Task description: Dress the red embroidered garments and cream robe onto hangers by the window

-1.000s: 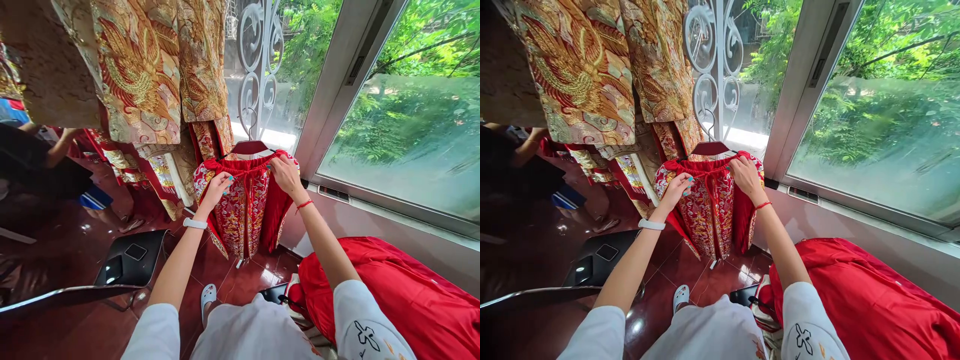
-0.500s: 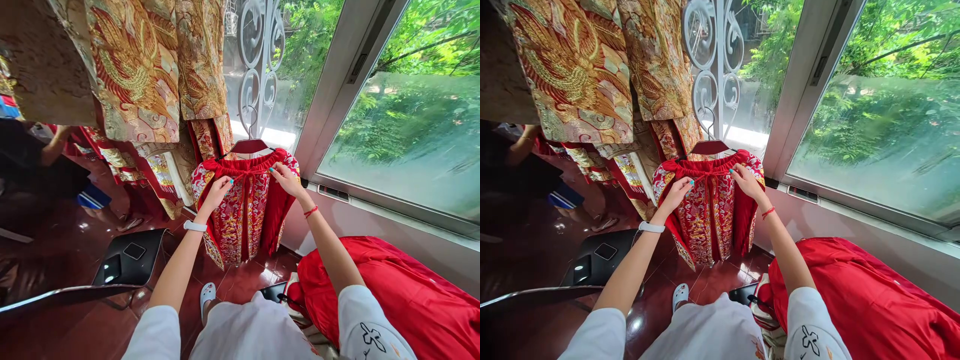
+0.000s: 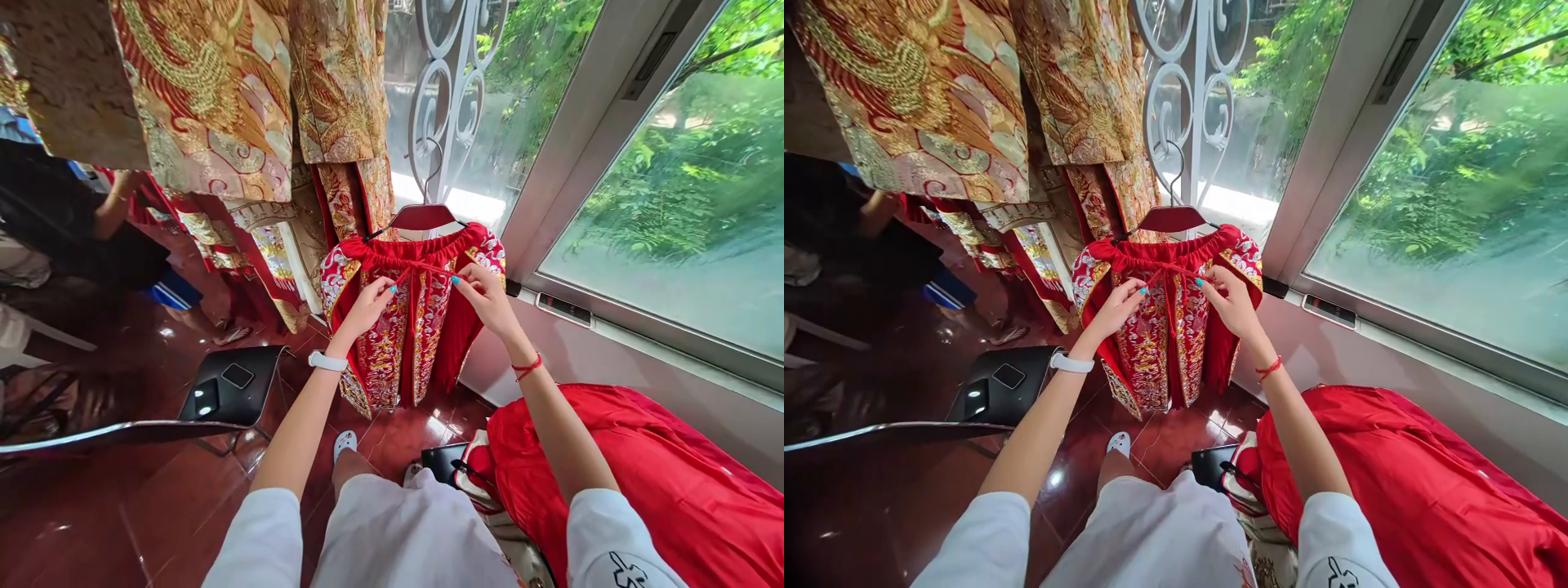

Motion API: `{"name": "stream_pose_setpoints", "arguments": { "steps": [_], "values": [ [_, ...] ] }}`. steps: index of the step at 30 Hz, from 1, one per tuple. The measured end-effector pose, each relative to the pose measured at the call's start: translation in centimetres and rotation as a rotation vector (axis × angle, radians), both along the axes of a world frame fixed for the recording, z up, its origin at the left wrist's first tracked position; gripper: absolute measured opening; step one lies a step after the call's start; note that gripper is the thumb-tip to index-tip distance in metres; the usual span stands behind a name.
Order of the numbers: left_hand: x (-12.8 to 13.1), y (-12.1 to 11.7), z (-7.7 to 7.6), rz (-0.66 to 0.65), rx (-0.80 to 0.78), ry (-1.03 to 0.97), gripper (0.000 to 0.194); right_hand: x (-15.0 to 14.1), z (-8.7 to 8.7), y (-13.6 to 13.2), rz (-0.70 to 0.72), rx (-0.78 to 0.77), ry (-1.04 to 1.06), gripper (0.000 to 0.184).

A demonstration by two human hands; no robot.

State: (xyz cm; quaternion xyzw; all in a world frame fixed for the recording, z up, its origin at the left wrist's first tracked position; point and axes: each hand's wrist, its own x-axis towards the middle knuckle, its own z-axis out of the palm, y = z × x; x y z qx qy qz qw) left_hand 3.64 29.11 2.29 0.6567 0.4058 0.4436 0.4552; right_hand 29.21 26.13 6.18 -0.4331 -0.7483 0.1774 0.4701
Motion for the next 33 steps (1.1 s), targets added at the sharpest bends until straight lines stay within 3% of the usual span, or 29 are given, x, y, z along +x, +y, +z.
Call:
{"name": "stream_pose_setpoints", "arguments": {
  "steps": [5,8,12,18,21,25,27,29,31,33],
  "values": [
    [0.0,-0.5,-0.3,0.068,0.043,0.068,0.012,-0.3,-0.2,-0.1,-0.144,0.185,-0.250,0.021],
    [-0.3,-1.1,-0.3,0.051,0.070,0.100,0.016,-0.5,-1.0,-0.3,-0.164,0.206,-0.283,0.020],
    [-0.9,-1.8,0.2,0.014,0.110,0.187,0.023,-0.5,-1.9,-0.8,-0.293,0.263,-0.359,0.017],
    [-0.6,-1.5,1.1,0.151,0.192,0.314,0.018,-0.6,-1.4,-1.0,-0.501,0.232,-0.382,0.020],
    [-0.4,-2.4,0.9,0.190,0.229,0.270,0.026,-0.4,-1.3,-0.7,-0.396,0.176,-0.285,0.023],
    [-2.5,-3.7,1.4,0.245,0.388,0.026,0.037,1.9,-1.6,1.6,-0.216,0.082,0.087,0.032],
    [-4.7,-2.6,2.2,0.430,0.492,-0.078,0.024,3.9,-1.5,4.0,-0.280,0.086,0.238,0.031],
    [-7.0,0.0,3.0,0.602,0.511,-0.120,0.016,6.0,-1.3,6.9,-0.388,0.117,0.266,0.034],
    [-8.8,3.3,3.4,0.537,0.309,-0.107,0.021,7.6,-1.1,9.8,-0.403,0.119,0.197,0.044],
    [-9.7,6.3,3.2,0.323,-0.025,-0.095,0.032,8.5,-1.2,12.1,-0.295,0.068,0.102,0.057]
  ]
}}
